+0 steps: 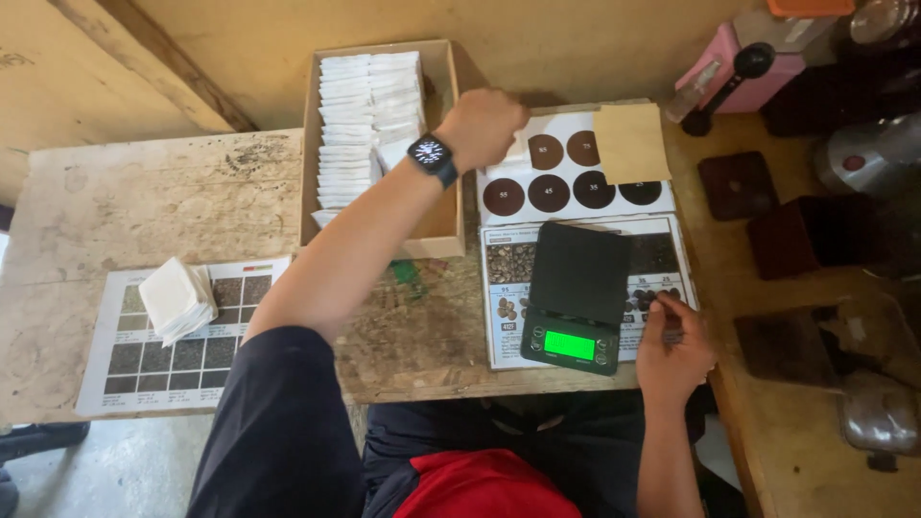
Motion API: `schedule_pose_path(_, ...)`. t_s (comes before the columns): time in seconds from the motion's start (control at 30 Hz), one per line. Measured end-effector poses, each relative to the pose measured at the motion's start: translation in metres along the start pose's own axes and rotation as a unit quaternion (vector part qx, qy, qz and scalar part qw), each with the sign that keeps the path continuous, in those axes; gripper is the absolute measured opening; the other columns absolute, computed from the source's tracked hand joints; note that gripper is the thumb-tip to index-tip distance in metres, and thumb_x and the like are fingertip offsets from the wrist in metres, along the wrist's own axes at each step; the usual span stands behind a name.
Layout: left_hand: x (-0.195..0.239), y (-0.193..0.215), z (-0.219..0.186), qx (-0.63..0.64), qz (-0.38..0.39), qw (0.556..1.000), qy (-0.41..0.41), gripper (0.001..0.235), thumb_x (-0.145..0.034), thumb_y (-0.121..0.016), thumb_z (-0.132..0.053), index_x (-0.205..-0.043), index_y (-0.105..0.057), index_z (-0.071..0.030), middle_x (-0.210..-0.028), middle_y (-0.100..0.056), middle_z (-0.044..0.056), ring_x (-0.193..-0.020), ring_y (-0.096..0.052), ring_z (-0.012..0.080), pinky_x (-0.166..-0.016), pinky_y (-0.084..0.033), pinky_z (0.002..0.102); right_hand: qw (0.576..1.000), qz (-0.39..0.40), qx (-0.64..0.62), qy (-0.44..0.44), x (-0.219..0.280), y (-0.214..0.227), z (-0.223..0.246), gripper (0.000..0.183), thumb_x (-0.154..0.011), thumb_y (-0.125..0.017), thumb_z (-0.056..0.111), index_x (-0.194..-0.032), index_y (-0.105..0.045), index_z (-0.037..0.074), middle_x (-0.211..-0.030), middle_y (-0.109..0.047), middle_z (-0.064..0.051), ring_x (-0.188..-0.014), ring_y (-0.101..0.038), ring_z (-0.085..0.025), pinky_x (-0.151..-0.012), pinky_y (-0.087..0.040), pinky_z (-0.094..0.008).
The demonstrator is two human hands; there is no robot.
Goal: Filling and weighing individual coffee filters with ground coffee at a production workbench.
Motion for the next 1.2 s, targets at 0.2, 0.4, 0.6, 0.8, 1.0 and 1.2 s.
schedule_pose_path(0.2,-0.048,-0.087,0.009,-0.061,0.019,0.996,-0.064,0.003,-0.069,-0.071,-0.012,-0.069,-0.069,-0.012,-0.071,-0.069,0.01,-0.069,-0.072,0.0369,-0.057,-0.057,0.047,0.999,-0.039,0.003,0.004,0.002,-0.004,-0.012,0.014,-0.106,-0.074,0.009,-0.119,-0.078,0.009,-0.106,-0.074,-0.014,-0.097,-0.07,-0.035,-0.085,-0.054,-0.043)
schedule_pose_path(0.4,-0.06,-0.114,0.023,-0.047,0.054,0.996,-0.053,0.004,-0.063,-0.071,-0.01,-0.066,-0.07,-0.008,-0.062,-0.069,0.011,-0.063,-0.072,0.0374,-0.061,-0.057,0.044,0.999,-0.036,0.002,-0.009,0.001,-0.005,-0.016,0.013,-0.104,-0.074,0.008,-0.117,-0.078,0.008,-0.103,-0.075,-0.013,-0.096,-0.071,-0.034,-0.083,-0.055,-0.042)
schedule_pose_path(0.6,-0.039,-0.07,0.006,0.022,0.075,0.996,-0.034,0.007,-0.061,-0.076,-0.006,-0.064,-0.07,-0.007,-0.06,-0.067,0.013,-0.061,-0.072,0.0351,-0.063,-0.058,0.04,0.999,-0.035,-0.019,-0.014,0.001,-0.005,-0.015,0.012,-0.105,-0.073,0.01,-0.115,-0.078,0.01,-0.103,-0.075,-0.013,-0.095,-0.071,-0.035,-0.081,-0.055,-0.042)
schedule_pose_path(0.8,-0.044,-0.086,0.015,0.018,0.069,0.996,-0.046,0.003,-0.067,-0.071,-0.001,-0.064,-0.071,-0.004,-0.061,-0.067,0.016,-0.061,-0.071,0.0382,-0.063,-0.059,0.042,0.999,-0.04,-0.022,-0.015,0.002,-0.005,-0.014,0.011,-0.103,-0.075,0.01,-0.114,-0.078,0.01,-0.102,-0.075,-0.013,-0.094,-0.071,-0.034,-0.081,-0.056,-0.042)
schedule_pose_path(1.0,-0.039,-0.076,0.018,0.059,0.067,0.994,-0.056,0.014,-0.068,-0.086,-0.011,-0.073,-0.074,-0.006,-0.073,-0.072,0.019,-0.073,-0.074,0.0442,-0.07,-0.06,0.046,0.999,-0.044,-0.016,-0.006,0.002,-0.005,-0.018,0.012,-0.103,-0.073,0.009,-0.114,-0.078,0.011,-0.104,-0.075,-0.012,-0.093,-0.071,-0.033,-0.079,-0.056,-0.041)
schedule_pose_path(1.2,-0.044,-0.092,0.031,0.074,0.062,0.995,-0.02,0.01,-0.072,-0.086,-0.014,-0.073,-0.077,-0.01,-0.076,-0.074,0.017,-0.076,-0.074,0.0418,-0.072,-0.06,0.044,0.999,-0.036,-0.021,-0.005,0.001,-0.004,-0.015,0.01,-0.103,-0.074,0.01,-0.113,-0.078,0.011,-0.103,-0.075,-0.011,-0.092,-0.072,-0.031,-0.08,-0.057,-0.041)
Point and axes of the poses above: each hand's wrist, its own x-axis away from the middle knuckle, its own y-axis out of the back of the hand, z = x × y, the point moved 5 cm from there along -x, towards the middle knuckle
